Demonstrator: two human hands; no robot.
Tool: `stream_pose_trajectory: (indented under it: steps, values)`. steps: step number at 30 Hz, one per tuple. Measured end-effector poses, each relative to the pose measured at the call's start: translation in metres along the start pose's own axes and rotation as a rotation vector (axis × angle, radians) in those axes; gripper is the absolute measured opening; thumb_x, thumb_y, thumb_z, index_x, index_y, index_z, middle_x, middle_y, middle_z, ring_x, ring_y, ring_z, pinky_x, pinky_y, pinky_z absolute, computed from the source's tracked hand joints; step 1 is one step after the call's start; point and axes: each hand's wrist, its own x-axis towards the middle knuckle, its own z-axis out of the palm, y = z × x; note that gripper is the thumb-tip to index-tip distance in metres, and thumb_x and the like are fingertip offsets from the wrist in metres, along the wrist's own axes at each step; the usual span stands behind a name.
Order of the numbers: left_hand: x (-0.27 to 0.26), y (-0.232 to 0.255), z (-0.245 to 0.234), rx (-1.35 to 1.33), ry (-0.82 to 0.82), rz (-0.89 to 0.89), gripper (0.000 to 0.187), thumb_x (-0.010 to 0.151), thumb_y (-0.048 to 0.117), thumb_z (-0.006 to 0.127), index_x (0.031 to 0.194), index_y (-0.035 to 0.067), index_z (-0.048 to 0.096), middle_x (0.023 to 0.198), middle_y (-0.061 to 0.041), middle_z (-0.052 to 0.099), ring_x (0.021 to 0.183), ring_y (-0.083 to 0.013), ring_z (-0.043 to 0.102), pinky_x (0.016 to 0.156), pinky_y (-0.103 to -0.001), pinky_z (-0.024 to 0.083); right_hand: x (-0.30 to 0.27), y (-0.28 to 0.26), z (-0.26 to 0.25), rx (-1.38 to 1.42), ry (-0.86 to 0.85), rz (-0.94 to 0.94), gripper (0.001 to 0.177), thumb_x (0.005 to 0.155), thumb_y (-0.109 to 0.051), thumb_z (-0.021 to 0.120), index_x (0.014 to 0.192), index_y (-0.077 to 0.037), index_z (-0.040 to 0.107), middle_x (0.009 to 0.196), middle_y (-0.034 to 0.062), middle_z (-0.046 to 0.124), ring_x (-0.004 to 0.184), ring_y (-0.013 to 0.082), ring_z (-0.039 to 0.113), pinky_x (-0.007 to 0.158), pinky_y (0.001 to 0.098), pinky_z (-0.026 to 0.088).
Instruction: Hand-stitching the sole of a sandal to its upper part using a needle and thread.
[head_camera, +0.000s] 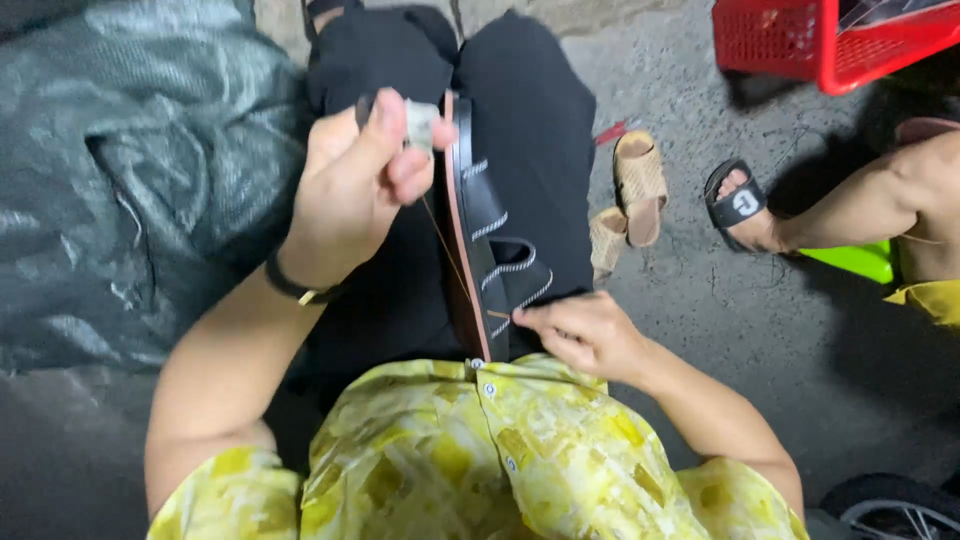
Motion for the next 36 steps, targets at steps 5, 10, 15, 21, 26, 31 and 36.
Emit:
stream_pose_trajectory:
  steps: [5, 10, 15, 21, 26, 31, 36]
  values:
    - [-0.014, 0.033, -0.052, 0.68, -0.114, 0.101, 0.022, 0.105, 0.016, 0.043, 0.101, 0.001, 0.06, 0.093, -0.009, 0.064, 0.079, -0.0147, 0.067, 0.061, -0.023, 0.05, 0.002, -0.023, -0.011, -0.404, -0.063, -0.013, 0.03, 0.098, -0.031, 0.049, 0.118, -0.008, 0.05, 0.073, 0.0029, 0.048, 0.047, 0.0162, 0.046, 0.041, 0.0291, 0.038]
    - [-0.071, -0.002, -0.006, 0.884, -0.045, 0.461, 0.052, 0.081, 0.015, 0.075, 0.123, -0.006, 0.051, 0.124, -0.02, 0.047, 0.118, -0.0344, 0.046, 0.112, -0.039, 0.03, 0.016, -0.04, -0.013, -0.696, -0.02, -0.163, 0.046, 0.091, -0.001, 0.05, 0.135, -0.011, 0.05, 0.084, 0.0069, 0.051, 0.056, 0.02, 0.044, 0.043, 0.0344, 0.036]
    - [-0.103, -0.058, 0.018, 0.87, -0.065, 0.428, 0.077, 0.076, 0.032, 0.08, 0.136, 0.002, 0.043, 0.13, -0.017, 0.046, 0.108, -0.0249, 0.056, 0.096, -0.034, 0.045, 0.027, -0.041, -0.011, -0.844, 0.0, -0.197, 0.034, 0.093, -0.012, 0.049, 0.124, -0.016, 0.06, 0.08, 0.0032, 0.051, 0.054, 0.0171, 0.046, 0.043, 0.0295, 0.039]
    - [-0.097, -0.066, 0.02, 0.887, 0.01, 0.567, 0.064, 0.079, 0.037, 0.077, 0.128, 0.004, 0.053, 0.103, -0.01, 0.056, 0.084, -0.019, 0.069, 0.073, -0.029, 0.058, 0.03, -0.037, -0.011, -0.879, 0.021, -0.226, 0.035, 0.092, -0.014, 0.045, 0.121, -0.018, 0.064, 0.076, 0.0037, 0.053, 0.053, 0.0168, 0.049, 0.045, 0.0267, 0.042]
    - [-0.085, -0.083, 0.022, 0.846, -0.006, 0.613, 0.067, 0.074, 0.035, 0.082, 0.128, 0.006, 0.055, 0.115, -0.015, 0.055, 0.102, -0.028, 0.064, 0.087, -0.036, 0.054, 0.032, -0.03, -0.003, -0.984, -0.023, -0.276, 0.033, 0.091, -0.008, 0.042, 0.114, -0.012, 0.065, 0.077, 0.008, 0.052, 0.057, 0.02, 0.051, 0.047, 0.0288, 0.045]
    - [-0.076, -0.09, 0.022, 0.947, 0.007, 0.714, 0.065, 0.078, 0.045, 0.074, 0.125, 0.004, 0.056, 0.114, -0.017, 0.055, 0.102, -0.0315, 0.063, 0.082, -0.038, 0.055, 0.023, 0.025, 0.028, -0.777, 0.093, -0.329, 0.021, 0.089, -0.011, 0.048, 0.107, -0.005, 0.058, 0.072, 0.0049, 0.045, 0.053, 0.0227, 0.053, 0.043, 0.032, 0.043]
    - [-0.1, -0.102, 0.027, 0.912, 0.098, 0.633, 0.043, 0.079, 0.038, 0.073, 0.101, 0.002, 0.065, 0.109, -0.015, 0.056, 0.093, -0.0306, 0.063, 0.076, -0.037, 0.055, 0.01, 0.027, 0.023, -0.478, 0.124, -0.247, 0.022, 0.088, -0.008, 0.056, 0.109, -0.002, 0.058, 0.069, 0.007, 0.051, 0.049, 0.025, 0.052, 0.039, 0.0332, 0.043]
